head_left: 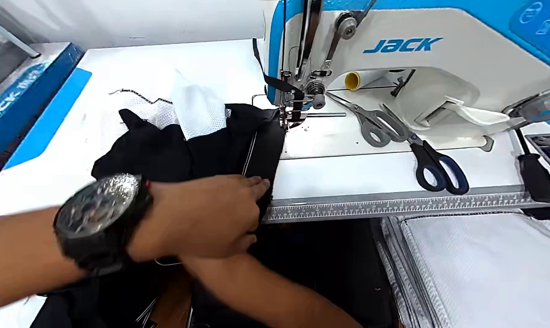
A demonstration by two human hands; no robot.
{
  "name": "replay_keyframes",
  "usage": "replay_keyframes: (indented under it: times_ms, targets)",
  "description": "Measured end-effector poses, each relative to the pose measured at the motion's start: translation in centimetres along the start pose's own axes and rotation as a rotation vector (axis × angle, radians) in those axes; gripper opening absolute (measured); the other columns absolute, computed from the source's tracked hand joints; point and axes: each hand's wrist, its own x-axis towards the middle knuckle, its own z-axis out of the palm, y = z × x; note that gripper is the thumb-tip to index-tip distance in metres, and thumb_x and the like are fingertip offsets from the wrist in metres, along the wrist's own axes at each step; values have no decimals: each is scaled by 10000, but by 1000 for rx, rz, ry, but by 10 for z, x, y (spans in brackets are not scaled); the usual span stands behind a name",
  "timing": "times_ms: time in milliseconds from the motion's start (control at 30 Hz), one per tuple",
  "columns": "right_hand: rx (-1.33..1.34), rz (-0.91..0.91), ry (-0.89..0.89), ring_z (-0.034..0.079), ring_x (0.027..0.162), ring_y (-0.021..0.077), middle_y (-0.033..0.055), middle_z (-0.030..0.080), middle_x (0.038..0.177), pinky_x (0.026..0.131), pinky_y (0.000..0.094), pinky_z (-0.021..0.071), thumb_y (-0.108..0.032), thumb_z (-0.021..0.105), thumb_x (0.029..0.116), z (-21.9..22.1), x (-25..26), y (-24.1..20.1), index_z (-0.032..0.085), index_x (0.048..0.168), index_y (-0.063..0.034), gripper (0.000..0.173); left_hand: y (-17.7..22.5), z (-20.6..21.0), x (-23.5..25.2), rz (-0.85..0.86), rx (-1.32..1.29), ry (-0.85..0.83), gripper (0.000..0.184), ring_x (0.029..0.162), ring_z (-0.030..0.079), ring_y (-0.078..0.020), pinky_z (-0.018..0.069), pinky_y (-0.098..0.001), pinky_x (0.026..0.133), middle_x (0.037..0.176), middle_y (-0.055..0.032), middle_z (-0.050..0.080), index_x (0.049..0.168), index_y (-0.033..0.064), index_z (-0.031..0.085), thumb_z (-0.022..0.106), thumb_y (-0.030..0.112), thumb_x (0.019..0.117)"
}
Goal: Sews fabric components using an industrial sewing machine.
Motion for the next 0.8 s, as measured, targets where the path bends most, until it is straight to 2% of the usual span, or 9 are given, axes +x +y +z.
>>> replay_keyframes:
  times_ms: [67,133,167,200,267,333,400,633,800]
  targets:
    - [-230,-24,244,726,870,130,-40,767,896,799,378,577,-318,631,965,-53,-32,-18,793,961,-236,182,-2,19,-3,14,56,137,457,1450,460,-333,428,-467,1153,1522,-181,520,830,156,770,478,464,999]
    - [-299,-8,488,722,785,113,-30,755,814,740,342,597,-306,594,963,-108,-48,21,768,843,-183,245,-13,34,-5,27,48,290,467,1420,506,-283,464,-442,1129,1499,-128,559,797,185,761,455,472,1002]
    - [-335,46,491,728,831,127,-11,766,886,728,355,599,-310,563,982,-137,-45,44,783,924,-156,275,-14,38,-4,35,36,328,476,1411,517,-279,479,-441,1115,1495,-122,564,797,194,759,445,482,1009]
    - [-352,100,395,722,1031,167,12,765,1107,860,413,595,-299,536,1015,-164,-36,64,774,1127,-139,308,-12,38,-2,42,38,348,483,1401,528,-290,496,-450,1096,1481,-131,575,793,194,756,438,486,1011]
    - [-386,87,178,505,1418,260,20,604,1471,1142,544,413,-257,480,1045,-195,-8,98,642,1405,-149,409,-8,32,9,33,87,368,483,1366,559,-324,530,-461,1045,1430,-164,608,804,178,755,434,473,1012]
    - [-423,15,73,397,1500,281,-2,538,1543,1200,617,297,-247,451,1049,-200,10,114,639,1419,-195,418,-4,26,23,2,139,378,450,1323,591,-361,559,-467,993,1381,-203,630,829,152,758,459,435,1008]
    - [-449,12,39,392,1504,251,-25,527,1553,1213,611,275,-268,413,1067,-198,13,116,633,1422,-205,423,-2,22,33,-51,180,359,405,1301,606,-371,573,-459,959,1377,-219,626,859,135,759,490,398,1006]
    - [-466,39,70,393,1504,255,-13,534,1547,1217,602,274,-253,420,1068,-195,10,110,618,1431,-162,424,-6,17,53,-137,220,344,348,1281,610,-403,576,-459,926,1401,-287,579,916,70,749,490,284,1005]
    - [-491,63,85,407,1495,244,-13,531,1549,1213,590,282,-237,431,1064,-194,12,109,601,1443,-153,423,-18,7,59,-159,154,346,355,1234,644,-374,580,-467,879,1324,-232,648,915,65,748,495,293,1016]
